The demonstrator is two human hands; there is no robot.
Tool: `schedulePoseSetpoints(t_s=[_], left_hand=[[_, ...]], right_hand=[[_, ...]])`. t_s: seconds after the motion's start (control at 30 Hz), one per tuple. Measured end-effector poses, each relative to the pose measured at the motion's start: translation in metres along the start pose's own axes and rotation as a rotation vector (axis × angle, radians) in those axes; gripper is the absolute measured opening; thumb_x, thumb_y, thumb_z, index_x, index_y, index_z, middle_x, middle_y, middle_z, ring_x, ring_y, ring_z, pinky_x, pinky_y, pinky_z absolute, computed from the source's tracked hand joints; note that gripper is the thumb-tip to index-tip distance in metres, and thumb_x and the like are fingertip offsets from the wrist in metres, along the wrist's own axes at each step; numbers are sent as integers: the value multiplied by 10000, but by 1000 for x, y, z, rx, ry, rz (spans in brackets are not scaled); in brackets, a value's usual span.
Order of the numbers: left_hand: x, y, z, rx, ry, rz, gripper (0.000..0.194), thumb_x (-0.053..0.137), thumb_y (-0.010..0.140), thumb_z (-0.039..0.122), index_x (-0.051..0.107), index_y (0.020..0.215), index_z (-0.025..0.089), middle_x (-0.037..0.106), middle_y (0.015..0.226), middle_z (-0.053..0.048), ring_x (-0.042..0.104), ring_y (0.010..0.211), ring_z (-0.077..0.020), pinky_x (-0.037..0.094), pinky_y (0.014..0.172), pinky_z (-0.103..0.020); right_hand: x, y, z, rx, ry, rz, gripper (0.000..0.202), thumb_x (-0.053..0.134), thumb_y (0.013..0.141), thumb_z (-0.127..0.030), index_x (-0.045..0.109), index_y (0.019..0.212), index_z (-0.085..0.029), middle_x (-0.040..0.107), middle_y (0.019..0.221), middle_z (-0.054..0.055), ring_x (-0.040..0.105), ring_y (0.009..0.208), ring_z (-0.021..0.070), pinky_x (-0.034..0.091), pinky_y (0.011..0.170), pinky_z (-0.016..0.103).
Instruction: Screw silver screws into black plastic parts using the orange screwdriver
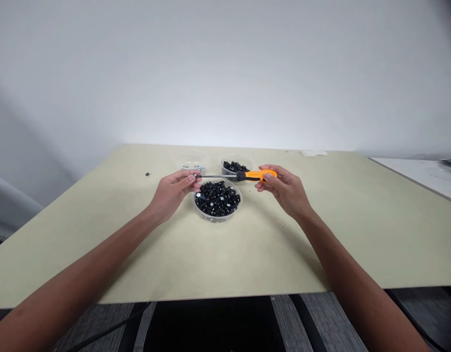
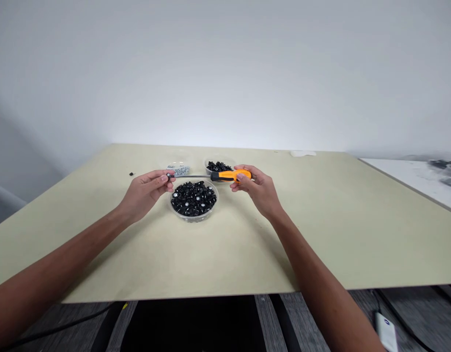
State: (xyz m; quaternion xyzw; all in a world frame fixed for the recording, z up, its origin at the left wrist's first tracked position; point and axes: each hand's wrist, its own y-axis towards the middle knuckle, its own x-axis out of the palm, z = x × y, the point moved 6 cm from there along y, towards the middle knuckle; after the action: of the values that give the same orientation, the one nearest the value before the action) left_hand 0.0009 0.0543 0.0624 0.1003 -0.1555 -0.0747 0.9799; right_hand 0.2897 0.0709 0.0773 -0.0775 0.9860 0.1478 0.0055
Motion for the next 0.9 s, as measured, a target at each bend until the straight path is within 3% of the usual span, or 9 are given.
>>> schedulePoseSetpoints(t_s=[0.13,0.43,0.67,0.77,0.9], left_hand=[[-1,0,-3,-25,-35,0,237,758,810,270,752,1011,145,686,950,-74,632,794,-122,538,830,-278],[2,-1,-5,-82,-97,-6,191,732,840,236,743,998,130,672,954,-71,626,823,-114,545,858,-251],[0,0,-10,-118,-99,-20,204,737,836,237,738,1011,132,665,949,-70,629,848,-118,544,862,-247],[-1,0,-11,-120,-55,-40,215,744,833,253,735,1012,134,675,971,-73,636,842,-118,543,852,-251],[-4,0,-9,-70,92,-26,236,772,808,293,729,982,140,695,931,-76,651,853,-145,535,872,-310]], right_hand=[[-1,0,0,7,20,19,479,740,796,-434,619,1176,-170,655,1032,66,699,813,154,585,928,393],[-2,0,0,-20,-10,27,469,728,807,-440,605,1180,-183,642,1079,64,700,865,157,569,972,397],[0,-2,-11,-197,-118,11,324,716,817,-409,620,1043,-199,596,1210,62,588,1156,195,542,1012,389],[1,-5,-18,-248,-232,-6,279,700,832,-371,618,1046,-211,597,1205,69,557,1179,199,541,931,326],[-1,-7,-20,-228,-291,-19,362,702,824,-357,571,1135,-226,609,1193,77,583,1091,193,521,804,281]])
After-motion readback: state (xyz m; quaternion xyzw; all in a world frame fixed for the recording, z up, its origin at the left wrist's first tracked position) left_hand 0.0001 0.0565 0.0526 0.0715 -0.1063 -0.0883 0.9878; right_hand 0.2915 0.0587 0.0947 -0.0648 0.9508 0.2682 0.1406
